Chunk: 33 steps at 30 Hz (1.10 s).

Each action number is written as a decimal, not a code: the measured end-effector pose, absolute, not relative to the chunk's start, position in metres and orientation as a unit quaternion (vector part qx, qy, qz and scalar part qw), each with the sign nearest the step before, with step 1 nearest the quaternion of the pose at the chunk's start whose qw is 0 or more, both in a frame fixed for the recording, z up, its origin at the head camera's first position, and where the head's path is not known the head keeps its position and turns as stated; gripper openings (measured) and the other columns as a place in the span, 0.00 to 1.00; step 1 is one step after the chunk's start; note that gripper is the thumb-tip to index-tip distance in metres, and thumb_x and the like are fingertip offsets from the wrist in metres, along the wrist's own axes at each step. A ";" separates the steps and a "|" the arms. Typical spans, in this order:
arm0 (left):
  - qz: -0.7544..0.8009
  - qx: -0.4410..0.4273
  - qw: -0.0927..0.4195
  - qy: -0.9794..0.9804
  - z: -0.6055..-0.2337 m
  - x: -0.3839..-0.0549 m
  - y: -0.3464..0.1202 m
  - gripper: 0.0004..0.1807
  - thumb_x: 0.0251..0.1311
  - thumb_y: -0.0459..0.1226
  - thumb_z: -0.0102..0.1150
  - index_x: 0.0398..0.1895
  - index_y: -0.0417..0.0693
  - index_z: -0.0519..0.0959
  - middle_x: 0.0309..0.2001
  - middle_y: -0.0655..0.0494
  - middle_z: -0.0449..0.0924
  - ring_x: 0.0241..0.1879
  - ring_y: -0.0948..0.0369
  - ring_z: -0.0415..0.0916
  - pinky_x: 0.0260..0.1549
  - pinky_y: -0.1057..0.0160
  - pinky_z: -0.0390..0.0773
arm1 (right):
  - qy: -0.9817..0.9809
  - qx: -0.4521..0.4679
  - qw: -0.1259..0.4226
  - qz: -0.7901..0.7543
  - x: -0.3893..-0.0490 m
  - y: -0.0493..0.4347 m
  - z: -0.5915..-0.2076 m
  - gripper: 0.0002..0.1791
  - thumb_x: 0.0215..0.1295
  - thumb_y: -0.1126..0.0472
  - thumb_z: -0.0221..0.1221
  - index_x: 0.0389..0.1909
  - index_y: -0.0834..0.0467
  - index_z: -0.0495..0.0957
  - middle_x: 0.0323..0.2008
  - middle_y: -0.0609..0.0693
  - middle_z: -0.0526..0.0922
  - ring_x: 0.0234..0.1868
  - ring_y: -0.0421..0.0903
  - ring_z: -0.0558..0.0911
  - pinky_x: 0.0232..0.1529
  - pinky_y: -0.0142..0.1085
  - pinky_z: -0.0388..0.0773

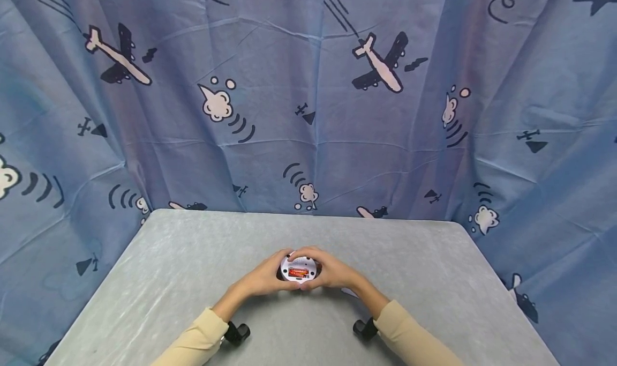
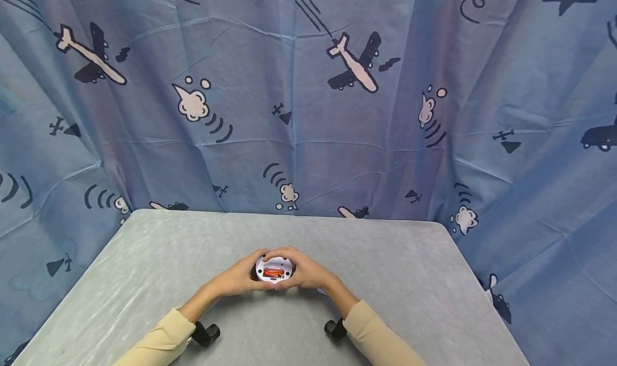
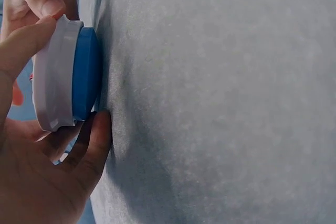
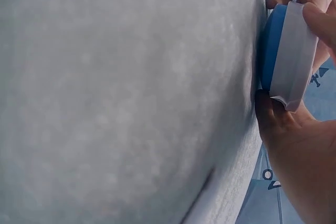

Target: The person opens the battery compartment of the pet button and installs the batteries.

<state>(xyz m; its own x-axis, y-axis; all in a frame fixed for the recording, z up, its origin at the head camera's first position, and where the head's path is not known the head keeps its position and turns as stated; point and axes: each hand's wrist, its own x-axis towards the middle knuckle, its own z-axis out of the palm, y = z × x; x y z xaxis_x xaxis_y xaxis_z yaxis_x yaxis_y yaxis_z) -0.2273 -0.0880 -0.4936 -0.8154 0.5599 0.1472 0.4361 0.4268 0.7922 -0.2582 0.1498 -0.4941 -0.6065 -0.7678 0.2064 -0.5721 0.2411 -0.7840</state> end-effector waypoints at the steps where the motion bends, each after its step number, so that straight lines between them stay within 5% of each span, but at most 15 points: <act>1: 0.445 0.297 0.070 0.842 -0.494 -0.228 -0.088 0.43 0.57 0.45 0.75 0.70 0.36 0.65 0.62 0.43 0.72 0.61 0.49 0.70 0.60 0.45 0.68 | 0.781 -0.426 0.115 -0.442 -0.258 0.150 -0.494 0.35 0.54 0.63 0.77 0.64 0.55 0.77 0.64 0.50 0.74 0.65 0.49 0.69 0.63 0.51 0.66; 10: 0.434 0.317 0.070 0.840 -0.496 -0.230 -0.088 0.42 0.61 0.45 0.72 0.72 0.35 0.63 0.65 0.42 0.69 0.64 0.49 0.68 0.63 0.45 0.66 | 0.786 -0.412 0.158 -0.433 -0.257 0.148 -0.490 0.28 0.59 0.60 0.74 0.61 0.47 0.79 0.68 0.59 0.65 0.68 0.50 0.63 0.62 0.50 0.65; 33: 0.431 0.326 0.077 0.838 -0.494 -0.232 -0.088 0.40 0.63 0.44 0.71 0.71 0.35 0.64 0.64 0.45 0.70 0.62 0.51 0.68 0.62 0.47 0.67 | 0.784 -0.418 0.161 -0.429 -0.260 0.150 -0.493 0.26 0.62 0.56 0.72 0.61 0.48 0.80 0.67 0.59 0.64 0.66 0.52 0.62 0.60 0.48 0.67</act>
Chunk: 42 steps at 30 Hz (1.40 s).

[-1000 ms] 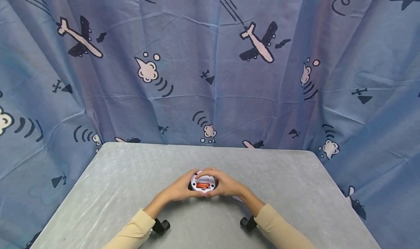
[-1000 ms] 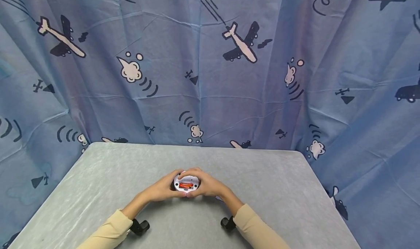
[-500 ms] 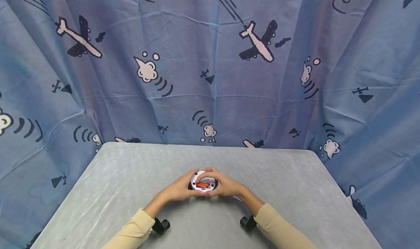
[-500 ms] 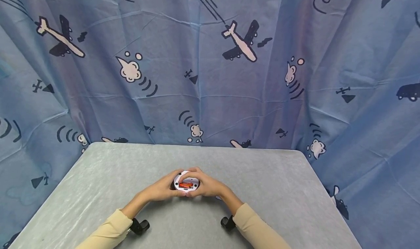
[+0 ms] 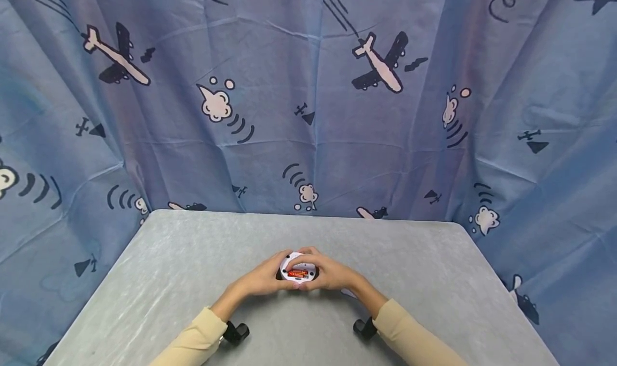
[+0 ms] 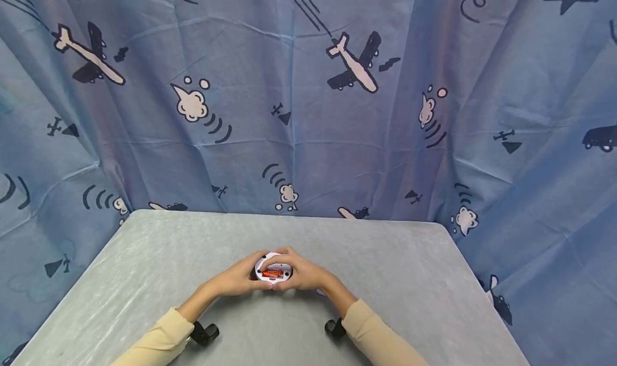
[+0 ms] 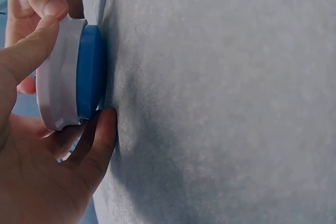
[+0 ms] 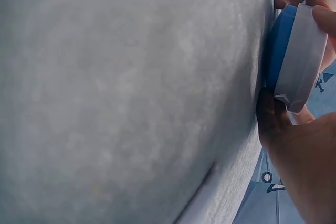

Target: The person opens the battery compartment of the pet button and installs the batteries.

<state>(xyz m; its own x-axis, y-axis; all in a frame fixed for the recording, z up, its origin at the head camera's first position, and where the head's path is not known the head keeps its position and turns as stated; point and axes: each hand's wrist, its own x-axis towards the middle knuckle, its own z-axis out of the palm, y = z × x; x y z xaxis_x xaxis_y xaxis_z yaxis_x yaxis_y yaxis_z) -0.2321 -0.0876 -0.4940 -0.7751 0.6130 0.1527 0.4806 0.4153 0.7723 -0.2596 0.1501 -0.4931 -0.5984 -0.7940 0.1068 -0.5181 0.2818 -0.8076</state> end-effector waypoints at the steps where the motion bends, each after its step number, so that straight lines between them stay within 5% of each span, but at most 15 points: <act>1: 0.432 0.328 0.079 0.836 -0.494 -0.232 -0.087 0.40 0.63 0.45 0.71 0.71 0.36 0.64 0.64 0.46 0.70 0.62 0.52 0.68 0.62 0.47 0.67 | 0.785 -0.417 0.161 -0.429 -0.259 0.151 -0.493 0.26 0.61 0.56 0.72 0.61 0.48 0.80 0.67 0.59 0.64 0.67 0.52 0.62 0.60 0.48 0.67; 27: 0.423 0.319 0.093 0.843 -0.495 -0.232 -0.091 0.41 0.64 0.45 0.70 0.72 0.37 0.62 0.63 0.47 0.71 0.60 0.53 0.69 0.61 0.48 0.69 | 0.790 -0.406 0.173 -0.425 -0.258 0.148 -0.493 0.26 0.61 0.57 0.72 0.61 0.48 0.80 0.67 0.55 0.63 0.66 0.50 0.63 0.60 0.46 0.67; 42: 0.419 0.319 0.083 0.846 -0.492 -0.231 -0.090 0.41 0.63 0.44 0.71 0.71 0.31 0.62 0.61 0.42 0.71 0.59 0.49 0.70 0.59 0.46 0.70 | 0.805 -0.376 0.168 -0.427 -0.258 0.148 -0.495 0.15 0.60 0.54 0.74 0.48 0.44 0.85 0.67 0.54 0.64 0.70 0.50 0.61 0.59 0.48 0.67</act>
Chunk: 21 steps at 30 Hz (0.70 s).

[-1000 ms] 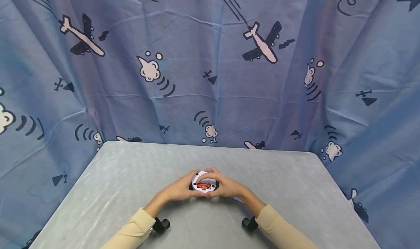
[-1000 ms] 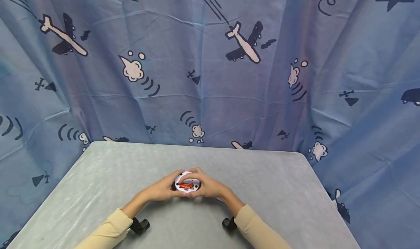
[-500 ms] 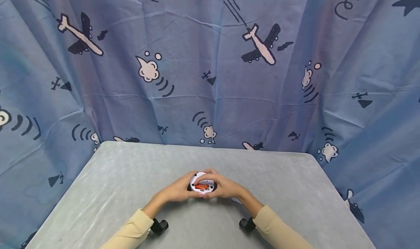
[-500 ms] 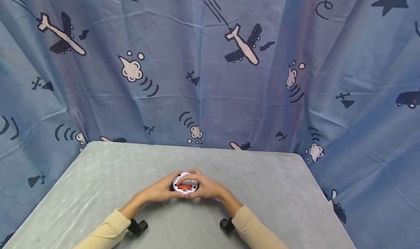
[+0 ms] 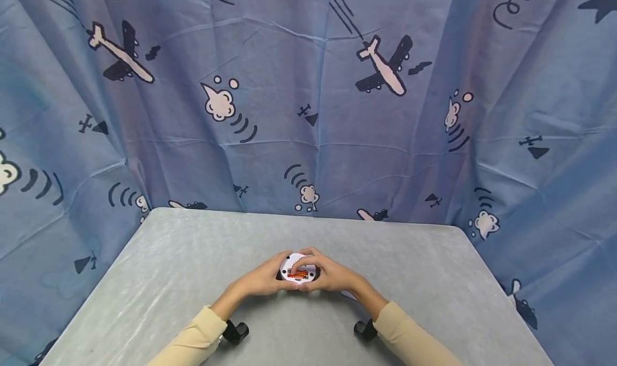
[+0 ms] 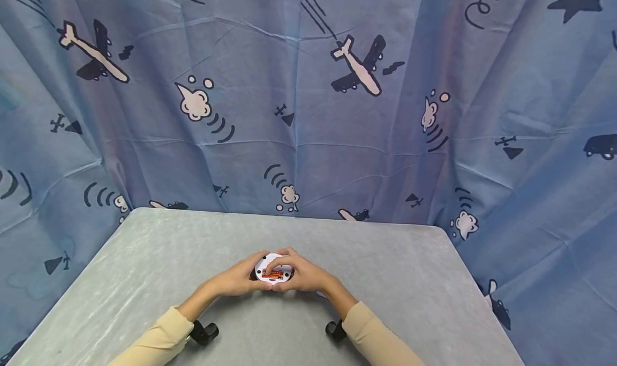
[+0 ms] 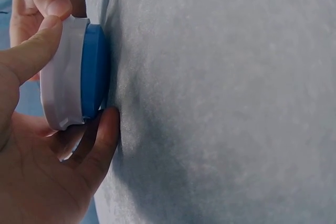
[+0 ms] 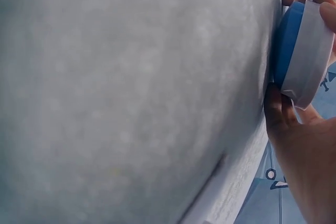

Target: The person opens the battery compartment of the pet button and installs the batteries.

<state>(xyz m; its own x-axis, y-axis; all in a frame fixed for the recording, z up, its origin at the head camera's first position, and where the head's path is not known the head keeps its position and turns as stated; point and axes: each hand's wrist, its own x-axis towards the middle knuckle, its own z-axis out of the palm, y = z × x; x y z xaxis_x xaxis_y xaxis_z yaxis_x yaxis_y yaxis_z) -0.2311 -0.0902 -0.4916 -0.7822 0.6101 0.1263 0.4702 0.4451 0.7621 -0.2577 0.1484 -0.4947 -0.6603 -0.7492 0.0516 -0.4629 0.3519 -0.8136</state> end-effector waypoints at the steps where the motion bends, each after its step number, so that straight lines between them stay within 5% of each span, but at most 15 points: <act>1: 0.420 0.316 0.085 0.847 -0.491 -0.231 -0.091 0.42 0.63 0.44 0.71 0.71 0.31 0.62 0.62 0.41 0.71 0.60 0.48 0.70 0.59 0.46 0.69 | 0.804 -0.375 0.169 -0.429 -0.257 0.148 -0.494 0.15 0.60 0.54 0.74 0.48 0.44 0.85 0.67 0.54 0.64 0.70 0.49 0.60 0.59 0.48 0.67; 10: 0.423 0.316 0.093 0.844 -0.494 -0.234 -0.090 0.42 0.63 0.45 0.71 0.72 0.34 0.62 0.63 0.43 0.70 0.61 0.49 0.69 0.61 0.45 0.68 | 0.791 -0.375 0.164 -0.454 -0.257 0.151 -0.493 0.19 0.58 0.59 0.75 0.51 0.50 0.83 0.67 0.55 0.67 0.66 0.51 0.66 0.55 0.43 0.73; 21: 0.423 0.293 0.104 0.851 -0.494 -0.231 -0.090 0.44 0.62 0.44 0.72 0.73 0.32 0.60 0.63 0.42 0.70 0.63 0.48 0.68 0.63 0.44 0.65 | 0.752 -0.345 0.135 -0.545 -0.270 0.182 -0.494 0.22 0.64 0.70 0.68 0.58 0.68 0.77 0.62 0.68 0.73 0.59 0.64 0.76 0.54 0.53 0.78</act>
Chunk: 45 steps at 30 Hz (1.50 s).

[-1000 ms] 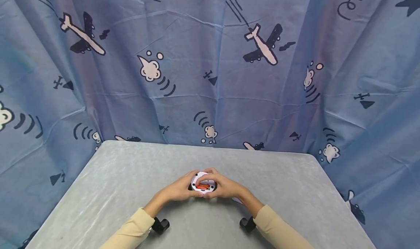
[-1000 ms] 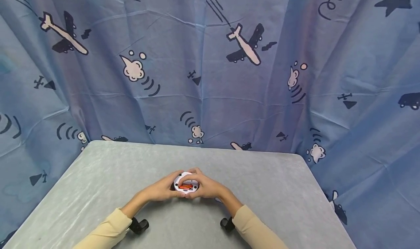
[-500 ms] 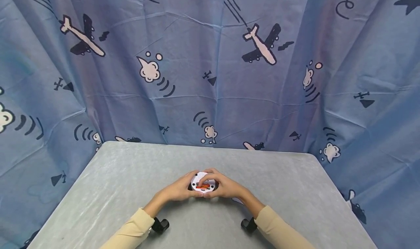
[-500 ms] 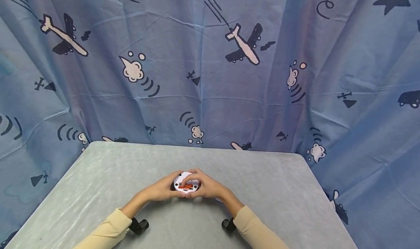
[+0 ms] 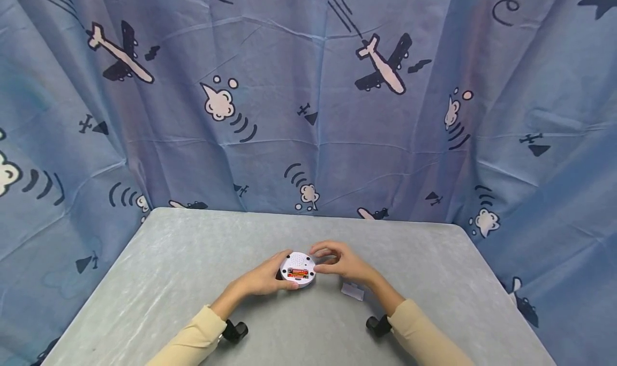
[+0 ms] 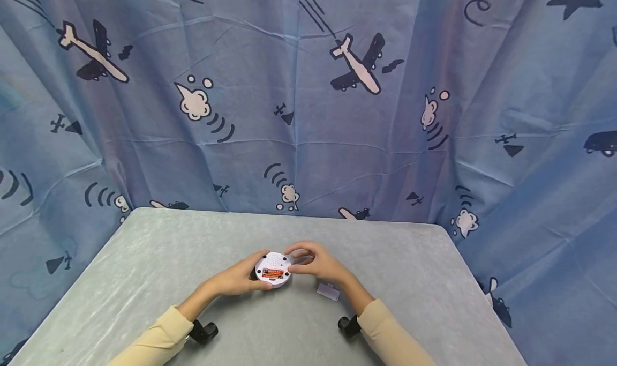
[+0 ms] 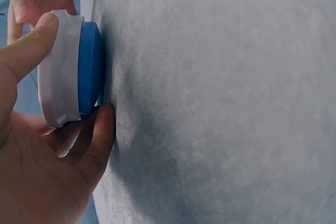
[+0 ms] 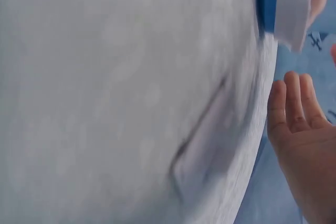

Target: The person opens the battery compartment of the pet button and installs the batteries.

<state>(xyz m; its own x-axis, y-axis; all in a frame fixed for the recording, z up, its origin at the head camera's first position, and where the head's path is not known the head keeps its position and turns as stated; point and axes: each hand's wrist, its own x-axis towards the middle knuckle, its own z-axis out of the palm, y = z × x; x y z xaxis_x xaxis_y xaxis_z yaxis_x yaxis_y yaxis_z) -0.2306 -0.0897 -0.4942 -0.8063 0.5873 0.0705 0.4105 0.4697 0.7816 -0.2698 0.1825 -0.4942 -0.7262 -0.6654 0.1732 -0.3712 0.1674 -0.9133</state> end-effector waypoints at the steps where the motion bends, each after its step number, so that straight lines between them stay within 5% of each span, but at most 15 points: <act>1: 0.426 0.292 0.104 0.850 -0.494 -0.230 -0.090 0.44 0.62 0.44 0.72 0.73 0.31 0.60 0.64 0.42 0.70 0.63 0.48 0.67 0.64 0.44 0.64 | 0.755 -0.341 0.134 -0.545 -0.270 0.186 -0.494 0.23 0.64 0.69 0.68 0.58 0.69 0.77 0.61 0.67 0.74 0.59 0.64 0.77 0.54 0.52 0.78; 8: 0.426 0.287 0.102 0.852 -0.493 -0.229 -0.090 0.46 0.62 0.44 0.72 0.73 0.29 0.59 0.67 0.37 0.67 0.67 0.44 0.63 0.67 0.43 0.60 | 0.779 -0.328 0.119 -0.520 -0.270 0.209 -0.491 0.24 0.64 0.67 0.69 0.58 0.71 0.77 0.56 0.67 0.78 0.53 0.66 0.79 0.50 0.41 0.80; 28: 0.420 0.290 0.099 0.855 -0.500 -0.232 -0.090 0.48 0.61 0.46 0.73 0.74 0.30 0.58 0.67 0.37 0.67 0.67 0.44 0.64 0.66 0.43 0.61 | 0.819 -0.328 0.087 -0.463 -0.252 0.275 -0.502 0.22 0.57 0.64 0.75 0.50 0.67 0.82 0.41 0.63 0.82 0.35 0.63 0.77 0.32 0.32 0.76; 45: 0.429 0.277 0.104 0.853 -0.498 -0.230 -0.087 0.48 0.60 0.44 0.73 0.74 0.31 0.58 0.66 0.39 0.68 0.64 0.46 0.66 0.65 0.42 0.63 | 0.869 -0.304 0.064 -0.384 -0.235 0.277 -0.508 0.24 0.54 0.55 0.78 0.51 0.59 0.85 0.41 0.51 0.79 0.37 0.50 0.75 0.39 0.36 0.73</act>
